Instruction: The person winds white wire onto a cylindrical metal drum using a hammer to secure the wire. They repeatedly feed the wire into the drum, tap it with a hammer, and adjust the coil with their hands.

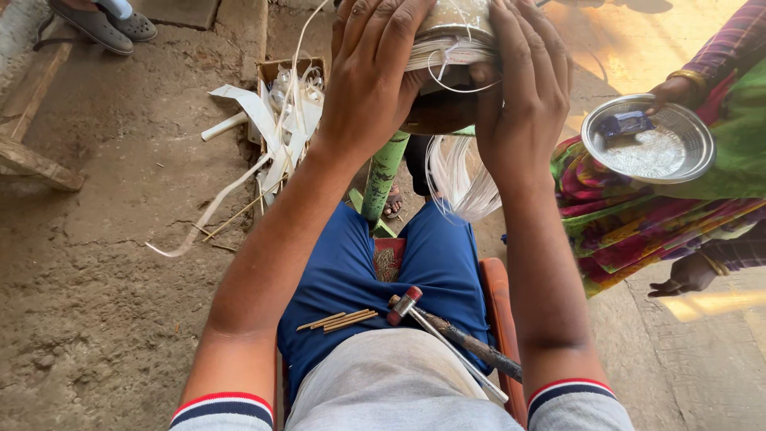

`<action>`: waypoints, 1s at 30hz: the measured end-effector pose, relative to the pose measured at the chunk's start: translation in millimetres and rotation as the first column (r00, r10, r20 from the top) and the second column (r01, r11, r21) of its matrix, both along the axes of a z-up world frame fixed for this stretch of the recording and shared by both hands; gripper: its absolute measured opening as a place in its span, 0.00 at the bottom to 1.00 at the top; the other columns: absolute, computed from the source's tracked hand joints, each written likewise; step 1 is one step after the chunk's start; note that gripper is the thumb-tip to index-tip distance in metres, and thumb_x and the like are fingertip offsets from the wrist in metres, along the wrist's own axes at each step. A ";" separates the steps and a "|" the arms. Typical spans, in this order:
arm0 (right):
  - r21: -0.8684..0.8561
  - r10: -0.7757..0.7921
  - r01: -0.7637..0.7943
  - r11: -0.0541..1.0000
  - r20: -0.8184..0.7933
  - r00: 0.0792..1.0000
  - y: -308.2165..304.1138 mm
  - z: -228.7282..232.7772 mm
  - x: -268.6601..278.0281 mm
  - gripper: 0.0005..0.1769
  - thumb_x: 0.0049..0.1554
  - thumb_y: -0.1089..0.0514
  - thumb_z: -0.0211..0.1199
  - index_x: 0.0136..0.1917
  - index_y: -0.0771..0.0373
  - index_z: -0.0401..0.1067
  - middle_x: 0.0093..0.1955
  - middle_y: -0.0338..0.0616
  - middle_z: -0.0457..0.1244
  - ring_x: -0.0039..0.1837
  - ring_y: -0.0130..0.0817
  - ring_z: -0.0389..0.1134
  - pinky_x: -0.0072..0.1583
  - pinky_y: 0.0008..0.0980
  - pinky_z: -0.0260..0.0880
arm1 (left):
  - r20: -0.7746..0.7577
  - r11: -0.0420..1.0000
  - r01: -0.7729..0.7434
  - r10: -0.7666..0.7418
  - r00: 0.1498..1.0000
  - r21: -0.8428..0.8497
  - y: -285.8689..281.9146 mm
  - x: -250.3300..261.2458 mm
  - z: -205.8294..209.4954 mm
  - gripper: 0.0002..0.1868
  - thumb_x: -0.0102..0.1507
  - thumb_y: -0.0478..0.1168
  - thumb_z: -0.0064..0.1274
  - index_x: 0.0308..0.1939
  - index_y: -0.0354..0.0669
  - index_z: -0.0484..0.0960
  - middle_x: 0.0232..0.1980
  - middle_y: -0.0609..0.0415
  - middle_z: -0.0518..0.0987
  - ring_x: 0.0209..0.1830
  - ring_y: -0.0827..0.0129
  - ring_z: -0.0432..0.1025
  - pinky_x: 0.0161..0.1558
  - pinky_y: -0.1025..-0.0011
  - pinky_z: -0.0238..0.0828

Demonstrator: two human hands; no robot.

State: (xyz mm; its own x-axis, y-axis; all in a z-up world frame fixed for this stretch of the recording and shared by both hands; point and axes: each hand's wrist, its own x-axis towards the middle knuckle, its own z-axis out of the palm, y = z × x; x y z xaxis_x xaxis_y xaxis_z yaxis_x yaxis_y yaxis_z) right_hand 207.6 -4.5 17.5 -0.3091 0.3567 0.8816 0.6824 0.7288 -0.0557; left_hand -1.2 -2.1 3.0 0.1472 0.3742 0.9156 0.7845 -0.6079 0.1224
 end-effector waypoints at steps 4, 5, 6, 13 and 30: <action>0.041 0.010 -0.008 0.999 -0.030 1.000 -0.3 8.5 -8.9 0.21 0.70 0.60 0.55 0.75 0.66 0.68 0.74 0.51 0.66 0.77 0.48 0.64 0.76 0.44 0.61 | -0.038 0.998 0.006 -0.004 0.999 0.055 -6.3 -4.2 7.1 0.33 0.72 0.54 0.59 0.73 0.41 0.67 0.69 0.46 0.75 0.74 0.50 0.66 0.78 0.49 0.54; 0.047 0.017 -0.016 0.999 -0.030 0.999 0.3 9.1 -9.6 0.22 0.69 0.61 0.55 0.75 0.66 0.68 0.73 0.51 0.66 0.77 0.48 0.65 0.75 0.44 0.61 | -0.018 0.998 -0.021 0.022 1.000 0.053 -4.6 -0.2 7.1 0.31 0.73 0.55 0.58 0.72 0.43 0.69 0.68 0.47 0.76 0.73 0.50 0.67 0.78 0.50 0.56; 0.042 0.004 -0.002 0.999 -0.048 0.999 -0.2 7.6 -10.2 0.20 0.70 0.60 0.57 0.73 0.65 0.69 0.72 0.50 0.67 0.75 0.48 0.66 0.74 0.44 0.63 | 0.003 0.998 -0.051 0.051 0.999 0.045 -3.8 3.8 5.2 0.29 0.75 0.56 0.56 0.72 0.44 0.70 0.67 0.48 0.77 0.73 0.51 0.69 0.78 0.51 0.57; 0.069 -0.044 0.055 0.996 -0.155 0.987 14.0 -1.6 -16.6 0.16 0.69 0.58 0.58 0.68 0.60 0.73 0.65 0.46 0.70 0.68 0.45 0.70 0.71 0.43 0.64 | 0.056 0.995 -0.083 0.080 0.995 0.058 2.2 9.2 1.5 0.24 0.74 0.55 0.57 0.70 0.52 0.75 0.61 0.53 0.83 0.66 0.57 0.75 0.72 0.55 0.61; -0.369 0.402 -0.289 0.884 0.280 0.872 -95.6 -196.0 67.3 0.07 0.56 0.58 0.68 0.48 0.60 0.77 0.35 0.39 0.67 0.37 0.36 0.70 0.42 0.35 0.69 | 0.035 0.973 -0.163 0.171 0.985 -0.164 -71.1 -24.0 -117.6 0.28 0.75 0.45 0.52 0.76 0.47 0.63 0.79 0.44 0.61 0.80 0.51 0.58 0.79 0.52 0.56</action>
State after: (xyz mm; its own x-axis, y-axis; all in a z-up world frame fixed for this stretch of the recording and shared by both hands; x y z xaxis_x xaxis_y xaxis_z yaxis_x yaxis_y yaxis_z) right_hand 274.8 -100.1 -178.4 -0.7215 0.4032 0.5630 0.4066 0.9048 -0.1269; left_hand -25.2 -73.2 -114.6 0.0273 0.5318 0.8464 0.8639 -0.4386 0.2477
